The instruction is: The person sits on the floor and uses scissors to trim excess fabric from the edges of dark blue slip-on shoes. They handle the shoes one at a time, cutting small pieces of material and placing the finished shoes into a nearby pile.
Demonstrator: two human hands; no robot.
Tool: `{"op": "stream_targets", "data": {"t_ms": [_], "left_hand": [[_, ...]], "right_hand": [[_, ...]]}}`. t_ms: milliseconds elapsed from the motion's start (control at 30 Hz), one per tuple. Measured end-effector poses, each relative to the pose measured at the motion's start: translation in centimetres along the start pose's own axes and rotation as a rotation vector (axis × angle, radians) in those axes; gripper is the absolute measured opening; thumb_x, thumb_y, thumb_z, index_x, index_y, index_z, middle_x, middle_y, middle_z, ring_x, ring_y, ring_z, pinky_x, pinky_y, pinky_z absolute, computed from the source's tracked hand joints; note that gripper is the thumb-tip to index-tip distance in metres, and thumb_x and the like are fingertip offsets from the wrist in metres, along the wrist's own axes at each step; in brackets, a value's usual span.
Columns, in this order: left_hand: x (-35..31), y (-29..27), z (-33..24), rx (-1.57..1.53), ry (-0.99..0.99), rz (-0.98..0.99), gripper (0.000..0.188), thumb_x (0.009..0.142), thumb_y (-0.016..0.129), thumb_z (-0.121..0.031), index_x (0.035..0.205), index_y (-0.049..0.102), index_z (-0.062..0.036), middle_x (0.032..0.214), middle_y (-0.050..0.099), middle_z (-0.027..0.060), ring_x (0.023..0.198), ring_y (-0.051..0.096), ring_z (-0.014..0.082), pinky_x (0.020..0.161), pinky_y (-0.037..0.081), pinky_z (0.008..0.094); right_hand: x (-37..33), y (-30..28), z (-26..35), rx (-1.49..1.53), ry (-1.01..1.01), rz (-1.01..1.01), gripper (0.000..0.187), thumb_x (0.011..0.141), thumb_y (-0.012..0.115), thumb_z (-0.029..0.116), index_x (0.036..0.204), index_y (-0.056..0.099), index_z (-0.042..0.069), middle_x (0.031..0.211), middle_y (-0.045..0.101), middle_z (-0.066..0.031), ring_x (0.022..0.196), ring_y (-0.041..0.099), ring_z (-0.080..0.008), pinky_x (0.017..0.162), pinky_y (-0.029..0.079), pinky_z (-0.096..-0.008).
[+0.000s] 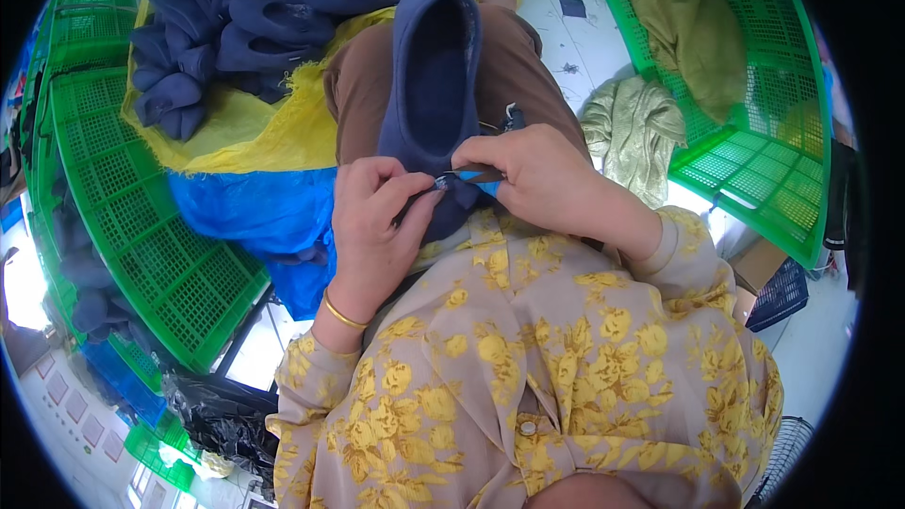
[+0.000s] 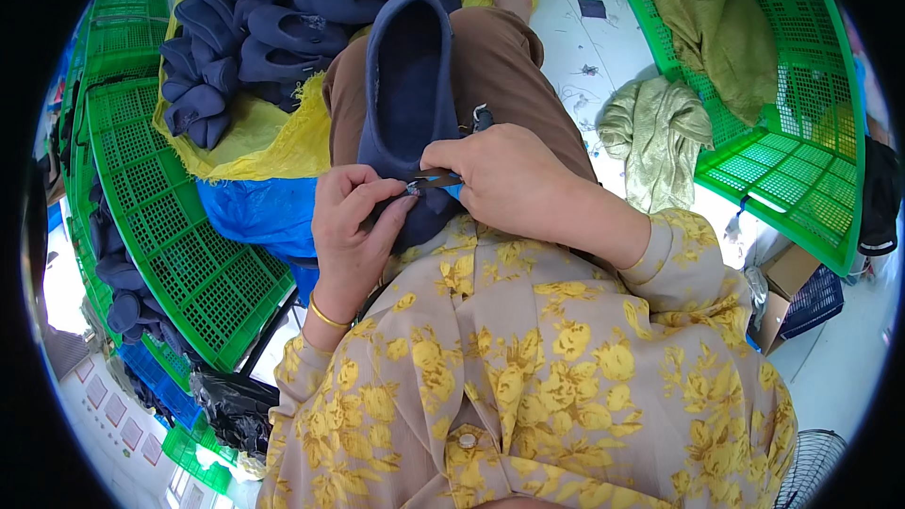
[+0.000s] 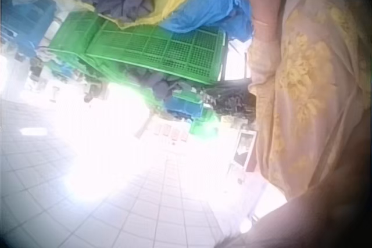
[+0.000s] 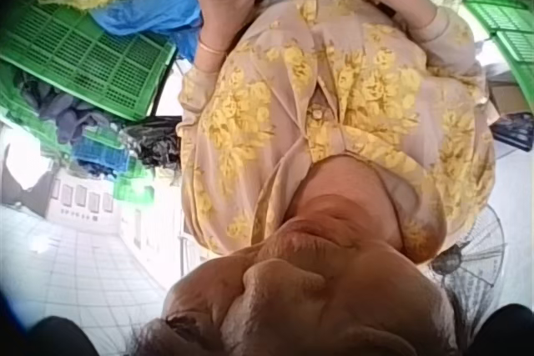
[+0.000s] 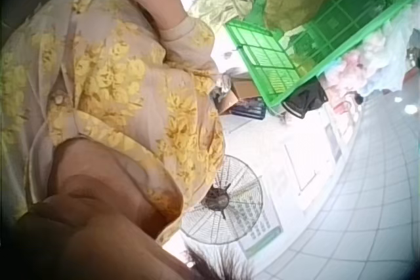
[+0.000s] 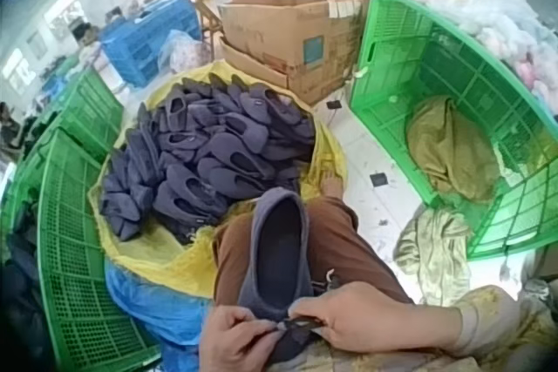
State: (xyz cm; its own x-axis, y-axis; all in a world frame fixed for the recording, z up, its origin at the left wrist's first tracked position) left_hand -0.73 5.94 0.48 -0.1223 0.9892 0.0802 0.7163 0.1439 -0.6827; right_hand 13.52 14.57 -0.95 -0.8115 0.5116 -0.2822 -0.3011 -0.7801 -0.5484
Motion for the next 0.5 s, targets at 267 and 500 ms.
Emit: {"op": "stream_targets", "data": {"t_ms": [267,500], "left_hand": [[-0.8,0.7,1.0,-0.125,0.027,-0.079,0.019,0.07,0.078,0.001,0.087,0.072,-0.0037,0.082,0.058,0.0052,0.074,0.055,0.0171,0.063,0.043,0.0246],[-1.4,0.6,0.6,-0.074,-0.01,-0.143,0.017,0.069,0.078,0.0,0.084,0.071,-0.0048,0.083,0.058,0.0068,0.076,0.056,0.0215,0.062,0.045,0.0292]], "right_hand": [[0.5,1.2,-0.9,0.113,-0.162,-0.126,0.027,0.075,0.056,-0.004,0.098,0.06,0.009,0.076,0.065,-0.0156,0.073,0.063,-0.0364,0.063,0.048,-0.0435],[0.9,2.2,0.0,0.068,-0.089,-0.096,0.035,0.079,0.056,-0.002,0.111,0.046,0.011,0.075,0.065,-0.0154,0.071,0.064,-0.0367,0.06,0.048,-0.0444]]}}
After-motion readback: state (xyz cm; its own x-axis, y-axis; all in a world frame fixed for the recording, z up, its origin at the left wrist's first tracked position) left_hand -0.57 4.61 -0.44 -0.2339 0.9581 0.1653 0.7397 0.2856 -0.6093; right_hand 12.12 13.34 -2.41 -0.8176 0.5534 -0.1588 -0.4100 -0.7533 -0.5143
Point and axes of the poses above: each hand's wrist, its own x-axis towards the middle knuckle, its own y-axis out of the palm, z = x × y, the point moved 6 cm from there along x, towards the middle knuckle
